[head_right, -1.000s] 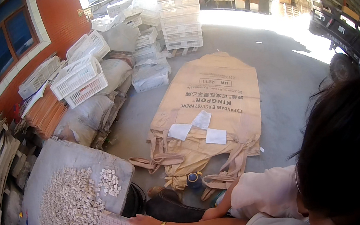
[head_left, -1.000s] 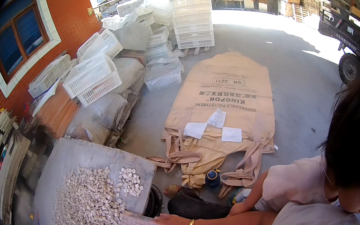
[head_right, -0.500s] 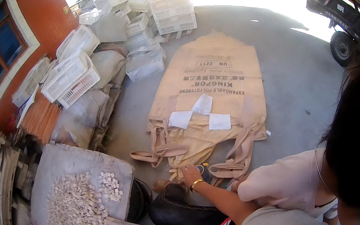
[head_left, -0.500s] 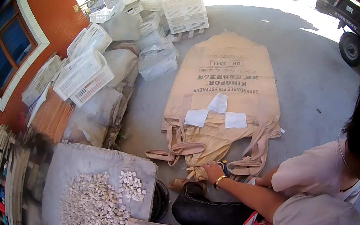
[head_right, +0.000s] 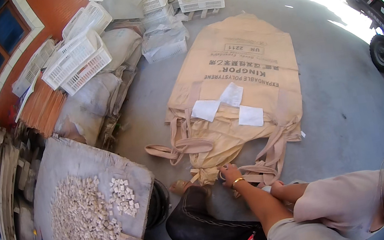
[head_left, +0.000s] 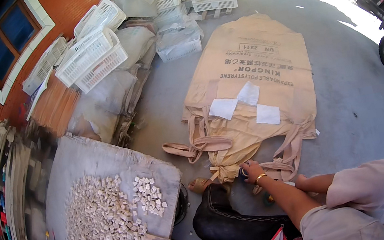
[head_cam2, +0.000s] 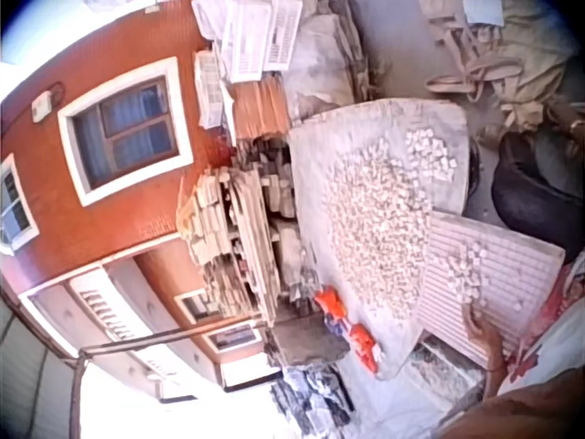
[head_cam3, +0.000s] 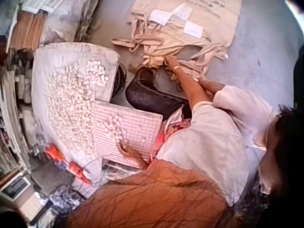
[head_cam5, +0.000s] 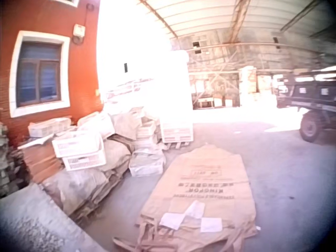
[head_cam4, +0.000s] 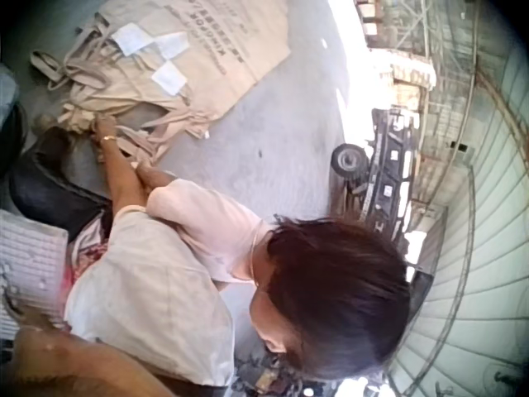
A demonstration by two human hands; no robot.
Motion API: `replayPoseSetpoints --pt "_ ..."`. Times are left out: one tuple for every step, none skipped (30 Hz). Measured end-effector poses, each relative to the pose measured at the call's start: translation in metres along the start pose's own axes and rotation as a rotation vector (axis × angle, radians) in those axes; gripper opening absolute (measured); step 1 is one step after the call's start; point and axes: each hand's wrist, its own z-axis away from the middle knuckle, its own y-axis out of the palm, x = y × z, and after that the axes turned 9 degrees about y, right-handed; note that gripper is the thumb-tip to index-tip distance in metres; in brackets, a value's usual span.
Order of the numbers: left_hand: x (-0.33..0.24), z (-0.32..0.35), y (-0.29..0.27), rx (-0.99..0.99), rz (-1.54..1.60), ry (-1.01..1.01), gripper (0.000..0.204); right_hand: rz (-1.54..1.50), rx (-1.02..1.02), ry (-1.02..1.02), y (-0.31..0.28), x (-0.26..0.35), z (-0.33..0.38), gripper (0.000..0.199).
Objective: The person sits at a table outdoors and sorts small white cubes from a large pile into a pink plastic tray. They pick up the cubes by hand and place them into the tray's compartments. The person briefly pauses to scratch their arm before resuming the sorting task.
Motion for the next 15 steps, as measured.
replayPoseSetpoints --pt "0.007 0.003 0.002 -0.013 0.007 0.014 0.044 -0.008 -0.005 0.003 0.000 -0.001 0.001 0.074" --pt "0.007 0.002 0.003 -0.028 0.017 0.029 0.044 -0.017 -0.013 0.004 0.001 -0.001 0.001 0.073" --pt "0.006 0.002 0.003 -0.014 0.032 0.005 0.043 -0.019 -0.043 -0.005 0.003 -0.002 0.001 0.072" --pt "0.003 0.002 0.003 -0.001 0.046 -0.021 0.041 -0.020 -0.072 -0.016 0.006 -0.004 0.001 0.071" --pt "0.000 0.001 0.001 0.000 0.059 -0.049 0.040 -0.024 -0.102 -0.038 0.008 -0.001 -0.001 0.069" --pt "0.002 0.002 0.000 0.006 0.023 -0.013 0.039 -0.036 -0.108 -0.027 0.009 -0.001 0.001 0.069" --pt "0.006 0.002 0.002 0.010 -0.016 0.017 0.037 -0.046 -0.110 -0.019 0.010 -0.005 0.005 0.069" --pt "0.010 0.005 0.002 -0.001 -0.061 0.036 0.036 -0.055 -0.108 -0.032 0.010 -0.003 0.006 0.069" --pt "0.011 0.005 0.001 0.002 -0.039 0.011 0.035 -0.048 -0.125 -0.030 0.010 -0.004 0.007 0.070" --pt "0.008 0.003 0.000 -0.002 -0.023 -0.019 0.034 -0.042 -0.134 -0.036 0.013 -0.005 0.008 0.071" --pt "0.008 0.002 -0.001 -0.014 -0.013 -0.057 0.033 -0.028 -0.137 -0.050 0.018 -0.007 0.006 0.072" --pt "0.012 0.004 0.000 -0.038 0.023 -0.076 0.033 -0.013 -0.098 -0.050 0.016 0.000 0.007 0.074" --pt "0.019 0.006 0.002 -0.060 0.064 -0.089 0.033 -0.035 -0.102 -0.054 0.019 -0.006 0.004 0.078" --pt "0.027 0.009 0.002 -0.047 0.023 -0.047 0.033 -0.021 0.006 -0.013 0.014 0.000 0.001 0.084" --pt "0.033 0.011 0.002 -0.033 -0.016 -0.011 0.033 0.021 -0.051 -0.040 0.018 -0.004 -0.004 0.091"
